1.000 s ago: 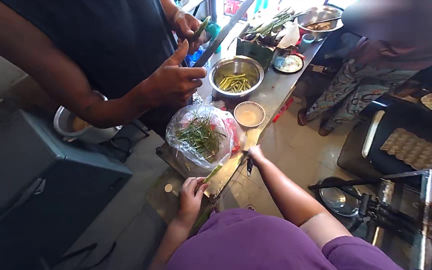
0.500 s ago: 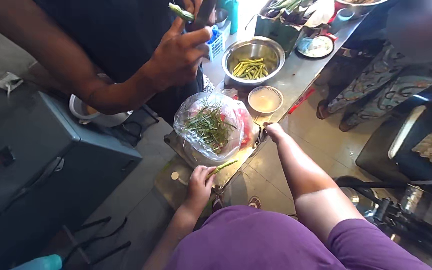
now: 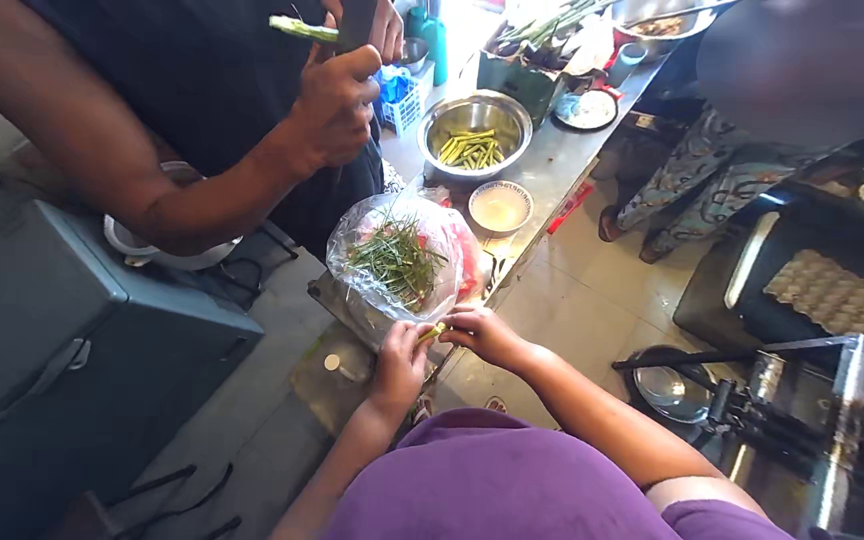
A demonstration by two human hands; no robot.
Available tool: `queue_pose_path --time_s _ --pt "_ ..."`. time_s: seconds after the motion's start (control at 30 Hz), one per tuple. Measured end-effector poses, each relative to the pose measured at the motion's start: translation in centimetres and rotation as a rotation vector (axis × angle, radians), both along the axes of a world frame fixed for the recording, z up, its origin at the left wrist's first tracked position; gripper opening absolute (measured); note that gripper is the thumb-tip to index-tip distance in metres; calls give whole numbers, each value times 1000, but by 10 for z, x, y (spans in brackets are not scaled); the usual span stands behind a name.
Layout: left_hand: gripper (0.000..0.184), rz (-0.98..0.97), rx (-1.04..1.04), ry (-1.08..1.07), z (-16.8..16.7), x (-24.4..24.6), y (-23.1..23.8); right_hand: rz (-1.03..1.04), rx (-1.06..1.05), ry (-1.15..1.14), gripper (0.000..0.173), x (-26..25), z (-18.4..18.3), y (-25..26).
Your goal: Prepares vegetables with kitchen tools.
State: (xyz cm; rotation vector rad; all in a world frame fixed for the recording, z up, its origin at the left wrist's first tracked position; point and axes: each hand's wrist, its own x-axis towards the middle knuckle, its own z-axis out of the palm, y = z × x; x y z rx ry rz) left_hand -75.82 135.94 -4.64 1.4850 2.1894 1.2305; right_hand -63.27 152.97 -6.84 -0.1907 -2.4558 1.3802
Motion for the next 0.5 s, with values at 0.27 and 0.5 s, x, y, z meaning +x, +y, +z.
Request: queue_pose_path --time_s 0.27,0.5 --pt "18 11 96 -111 1 8 -2 -206 -1009 116 22 13 13 -14" --pt "22 136 3 -221 -17 -7 -43 -468 -937 -241 25 22 5 64"
